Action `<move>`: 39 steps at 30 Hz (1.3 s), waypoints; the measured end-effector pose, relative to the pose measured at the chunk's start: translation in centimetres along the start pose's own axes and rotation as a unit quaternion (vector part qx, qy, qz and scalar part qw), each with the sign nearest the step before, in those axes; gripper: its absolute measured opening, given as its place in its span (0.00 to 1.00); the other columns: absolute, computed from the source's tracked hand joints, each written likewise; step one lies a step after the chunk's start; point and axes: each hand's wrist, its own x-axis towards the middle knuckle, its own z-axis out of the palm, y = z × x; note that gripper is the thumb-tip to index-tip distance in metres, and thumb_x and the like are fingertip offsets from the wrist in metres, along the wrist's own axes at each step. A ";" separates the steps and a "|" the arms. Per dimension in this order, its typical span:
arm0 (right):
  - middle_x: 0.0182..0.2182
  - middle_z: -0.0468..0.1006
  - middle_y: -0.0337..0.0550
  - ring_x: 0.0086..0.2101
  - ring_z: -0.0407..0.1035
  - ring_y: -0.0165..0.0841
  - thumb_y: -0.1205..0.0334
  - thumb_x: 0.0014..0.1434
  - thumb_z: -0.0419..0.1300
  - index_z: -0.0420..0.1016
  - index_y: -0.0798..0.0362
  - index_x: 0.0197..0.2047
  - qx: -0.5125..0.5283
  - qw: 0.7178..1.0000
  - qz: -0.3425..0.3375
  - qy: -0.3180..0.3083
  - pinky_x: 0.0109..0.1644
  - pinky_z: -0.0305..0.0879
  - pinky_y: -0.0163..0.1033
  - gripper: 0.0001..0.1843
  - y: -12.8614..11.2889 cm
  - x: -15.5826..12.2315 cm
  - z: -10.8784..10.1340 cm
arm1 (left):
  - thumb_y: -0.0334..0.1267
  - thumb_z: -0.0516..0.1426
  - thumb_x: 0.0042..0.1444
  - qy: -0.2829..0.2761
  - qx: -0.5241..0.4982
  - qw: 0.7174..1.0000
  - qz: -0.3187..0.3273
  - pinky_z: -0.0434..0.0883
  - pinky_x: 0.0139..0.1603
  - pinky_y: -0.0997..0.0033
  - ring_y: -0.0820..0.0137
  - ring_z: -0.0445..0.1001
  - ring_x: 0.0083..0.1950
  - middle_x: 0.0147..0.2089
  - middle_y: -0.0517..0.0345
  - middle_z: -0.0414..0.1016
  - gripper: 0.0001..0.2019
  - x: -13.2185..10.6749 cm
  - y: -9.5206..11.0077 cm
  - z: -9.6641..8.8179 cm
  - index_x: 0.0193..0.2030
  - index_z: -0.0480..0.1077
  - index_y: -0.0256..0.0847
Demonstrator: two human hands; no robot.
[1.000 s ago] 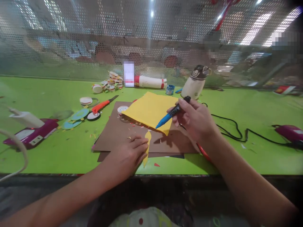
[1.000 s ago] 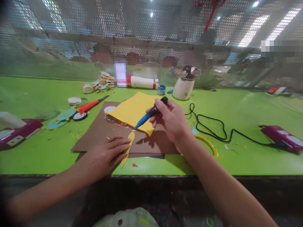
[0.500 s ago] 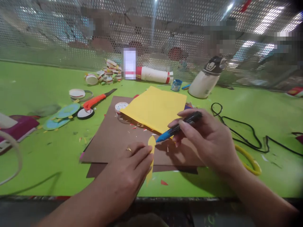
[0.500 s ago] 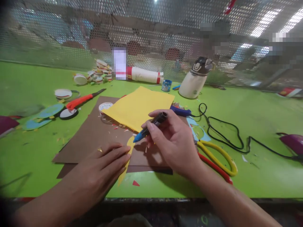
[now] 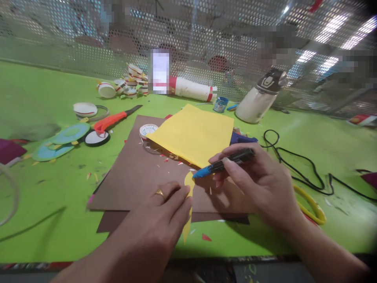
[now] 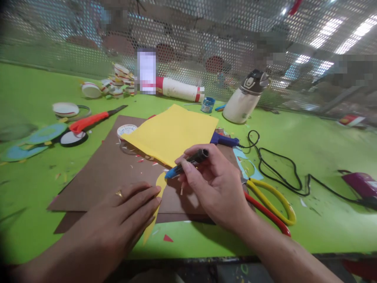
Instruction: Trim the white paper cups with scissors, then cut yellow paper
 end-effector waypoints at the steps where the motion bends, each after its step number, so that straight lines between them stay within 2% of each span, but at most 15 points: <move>1: 0.34 0.78 0.42 0.26 0.75 0.30 0.64 0.61 0.58 0.71 0.50 0.42 0.001 1.000 0.002 0.000 0.29 0.76 0.35 0.05 0.1 0.0 0.0 | 0.29 0.51 0.54 0.002 -0.001 1.000 -0.001 0.65 0.55 0.47 0.50 0.61 0.58 0.60 0.41 0.66 0.23 0.0 0.0 0.0 0.58 0.63 0.30; 19: 0.32 0.76 0.41 0.26 0.73 0.28 0.65 0.61 0.58 0.69 0.53 0.39 0.034 0.999 0.032 -0.018 0.28 0.75 0.35 0.03 0.1 0.2 0.3 | 0.25 0.49 0.55 0.033 0.026 0.998 0.037 0.67 0.52 0.48 0.51 0.64 0.55 0.54 0.38 0.70 0.18 0.8 0.1 -0.8 0.52 0.67 0.26; 31: 0.33 0.76 0.43 0.26 0.73 0.28 0.66 0.61 0.57 0.68 0.55 0.40 0.037 0.999 0.033 -0.021 0.28 0.75 0.35 0.03 0.1 0.1 0.4 | 0.25 0.51 0.55 0.014 0.026 0.999 0.018 0.68 0.51 0.48 0.52 0.64 0.54 0.54 0.39 0.70 0.18 0.8 0.2 -1.0 0.52 0.68 0.28; 39: 0.34 0.77 0.43 0.26 0.74 0.28 0.65 0.61 0.58 0.68 0.55 0.40 0.030 0.999 0.028 -0.016 0.28 0.75 0.33 0.03 0.2 0.1 0.3 | 0.24 0.50 0.54 0.026 0.018 0.999 0.024 0.68 0.51 0.48 0.51 0.64 0.55 0.55 0.38 0.69 0.20 0.6 0.3 -0.9 0.54 0.67 0.27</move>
